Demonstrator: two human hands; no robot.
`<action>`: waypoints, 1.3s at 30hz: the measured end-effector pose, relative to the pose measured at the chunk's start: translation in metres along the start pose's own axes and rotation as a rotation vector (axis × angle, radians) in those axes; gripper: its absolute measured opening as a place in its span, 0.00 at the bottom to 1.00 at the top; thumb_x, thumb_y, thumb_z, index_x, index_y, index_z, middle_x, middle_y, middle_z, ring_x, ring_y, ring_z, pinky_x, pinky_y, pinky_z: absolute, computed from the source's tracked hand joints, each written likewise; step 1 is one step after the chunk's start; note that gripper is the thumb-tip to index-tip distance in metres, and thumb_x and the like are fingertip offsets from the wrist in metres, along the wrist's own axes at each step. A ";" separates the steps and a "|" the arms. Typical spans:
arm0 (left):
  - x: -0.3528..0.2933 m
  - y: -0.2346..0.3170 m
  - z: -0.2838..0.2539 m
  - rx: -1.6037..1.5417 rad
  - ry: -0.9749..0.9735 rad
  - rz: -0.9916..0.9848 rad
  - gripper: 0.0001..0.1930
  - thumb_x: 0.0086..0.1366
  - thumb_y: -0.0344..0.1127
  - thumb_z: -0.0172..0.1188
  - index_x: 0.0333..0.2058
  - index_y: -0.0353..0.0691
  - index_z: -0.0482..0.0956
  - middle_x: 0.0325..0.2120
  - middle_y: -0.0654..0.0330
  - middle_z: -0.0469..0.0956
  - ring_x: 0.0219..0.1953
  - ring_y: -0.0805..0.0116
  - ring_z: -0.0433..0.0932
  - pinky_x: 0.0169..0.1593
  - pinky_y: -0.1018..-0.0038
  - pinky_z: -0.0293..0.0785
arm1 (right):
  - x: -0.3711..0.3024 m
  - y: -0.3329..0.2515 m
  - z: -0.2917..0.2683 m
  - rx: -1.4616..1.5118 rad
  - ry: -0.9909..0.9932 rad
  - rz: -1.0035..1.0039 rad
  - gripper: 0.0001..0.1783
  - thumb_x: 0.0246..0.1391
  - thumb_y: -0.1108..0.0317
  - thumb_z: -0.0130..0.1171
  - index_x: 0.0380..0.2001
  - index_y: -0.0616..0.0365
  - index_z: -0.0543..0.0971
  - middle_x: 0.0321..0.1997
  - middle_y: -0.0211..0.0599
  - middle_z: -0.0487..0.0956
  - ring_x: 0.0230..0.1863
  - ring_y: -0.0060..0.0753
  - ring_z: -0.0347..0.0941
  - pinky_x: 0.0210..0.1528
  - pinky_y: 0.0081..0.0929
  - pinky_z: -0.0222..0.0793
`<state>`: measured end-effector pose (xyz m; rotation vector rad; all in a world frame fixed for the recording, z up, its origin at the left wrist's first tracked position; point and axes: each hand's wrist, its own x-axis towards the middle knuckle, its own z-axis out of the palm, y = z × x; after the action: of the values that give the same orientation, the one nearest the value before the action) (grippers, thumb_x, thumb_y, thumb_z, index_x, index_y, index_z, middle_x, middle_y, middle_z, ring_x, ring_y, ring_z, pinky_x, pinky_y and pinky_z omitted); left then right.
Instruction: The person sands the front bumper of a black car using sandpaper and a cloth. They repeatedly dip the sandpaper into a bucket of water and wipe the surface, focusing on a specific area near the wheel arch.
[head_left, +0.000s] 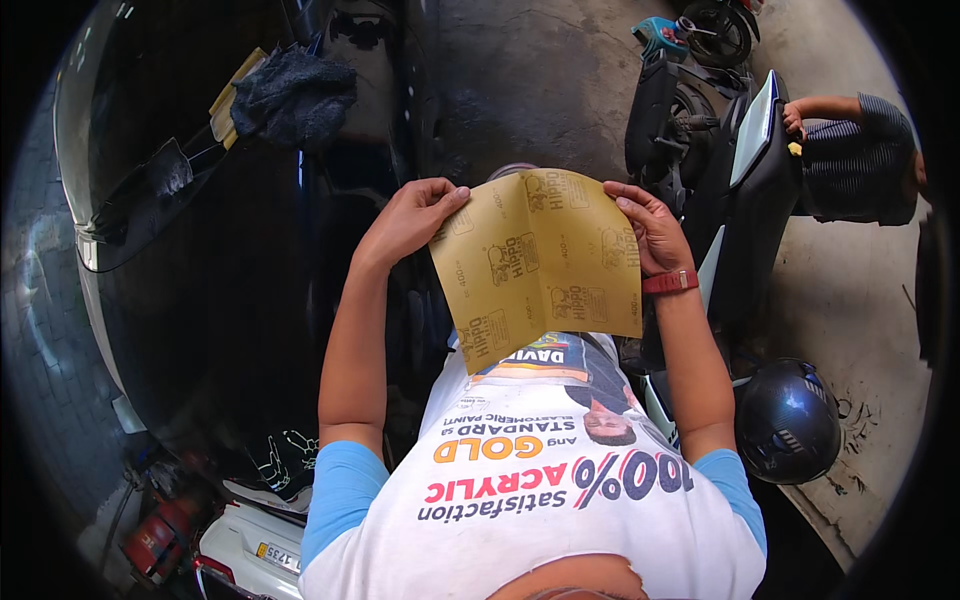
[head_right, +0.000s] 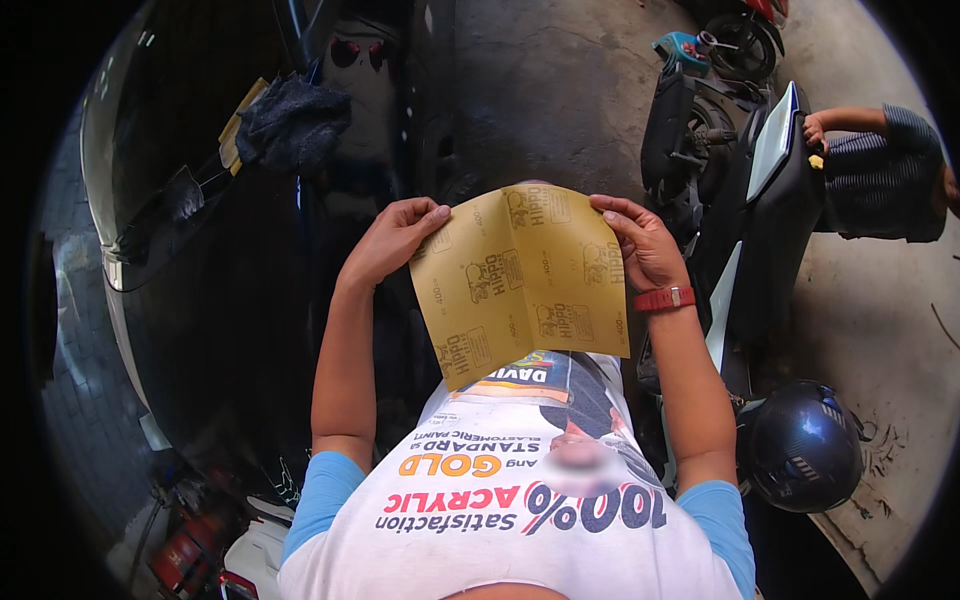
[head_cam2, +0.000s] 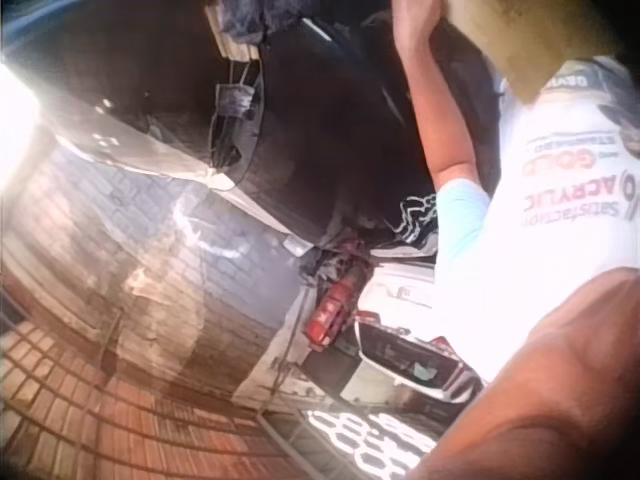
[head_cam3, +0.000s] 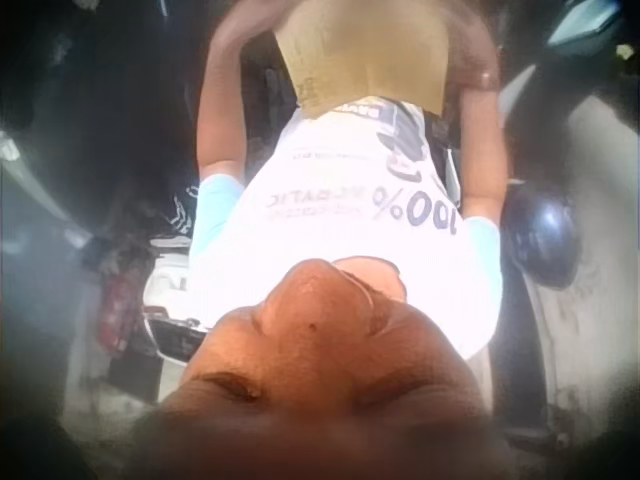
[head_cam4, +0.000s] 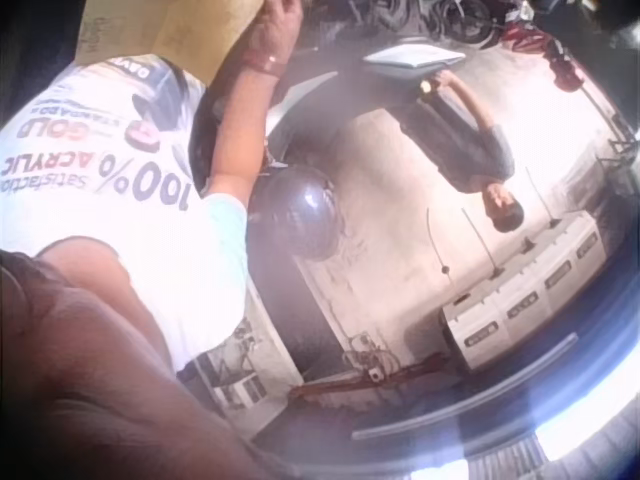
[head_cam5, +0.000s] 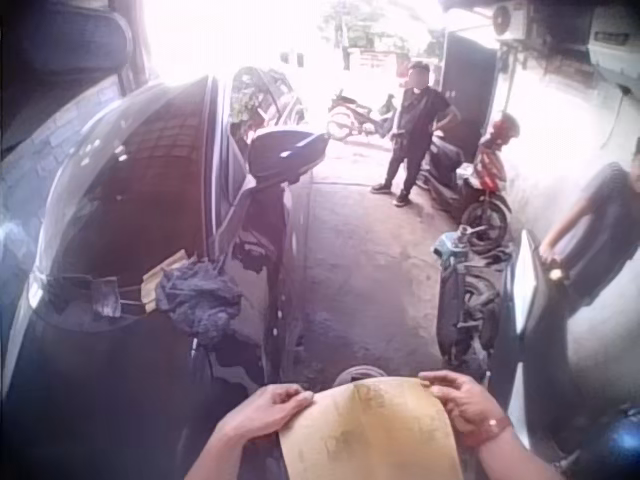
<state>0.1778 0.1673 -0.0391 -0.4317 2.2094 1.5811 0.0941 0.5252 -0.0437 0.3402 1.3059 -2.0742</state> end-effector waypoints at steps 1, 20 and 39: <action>0.000 0.002 0.003 -0.079 0.021 -0.014 0.21 0.77 0.51 0.61 0.36 0.37 0.85 0.23 0.69 0.80 0.25 0.83 0.73 0.31 0.78 0.68 | 0.008 0.009 -0.007 0.052 -0.035 0.023 0.16 0.68 0.76 0.61 0.57 0.65 0.81 0.42 0.40 0.88 0.37 0.22 0.85 0.39 0.17 0.83; -0.056 0.096 0.138 -0.248 0.399 0.270 0.46 0.69 0.22 0.62 0.79 0.53 0.48 0.63 0.46 0.75 0.64 0.64 0.76 0.68 0.61 0.71 | 0.061 -0.091 -0.072 -0.050 -0.210 -0.071 0.20 0.68 0.65 0.66 0.58 0.65 0.81 0.47 0.39 0.87 0.40 0.22 0.84 0.42 0.22 0.80; -0.123 0.082 0.066 -0.456 1.135 0.375 0.41 0.69 0.15 0.58 0.77 0.37 0.53 0.69 0.48 0.67 0.68 0.64 0.71 0.73 0.67 0.65 | 0.068 -0.050 -0.162 -0.305 0.225 -0.183 0.23 0.65 0.79 0.64 0.63 0.67 0.77 0.53 0.39 0.84 0.48 0.26 0.83 0.48 0.20 0.81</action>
<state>0.2563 0.2592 0.0688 -1.3977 2.7559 2.4588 -0.0088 0.6552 -0.1209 0.3352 1.8219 -1.9832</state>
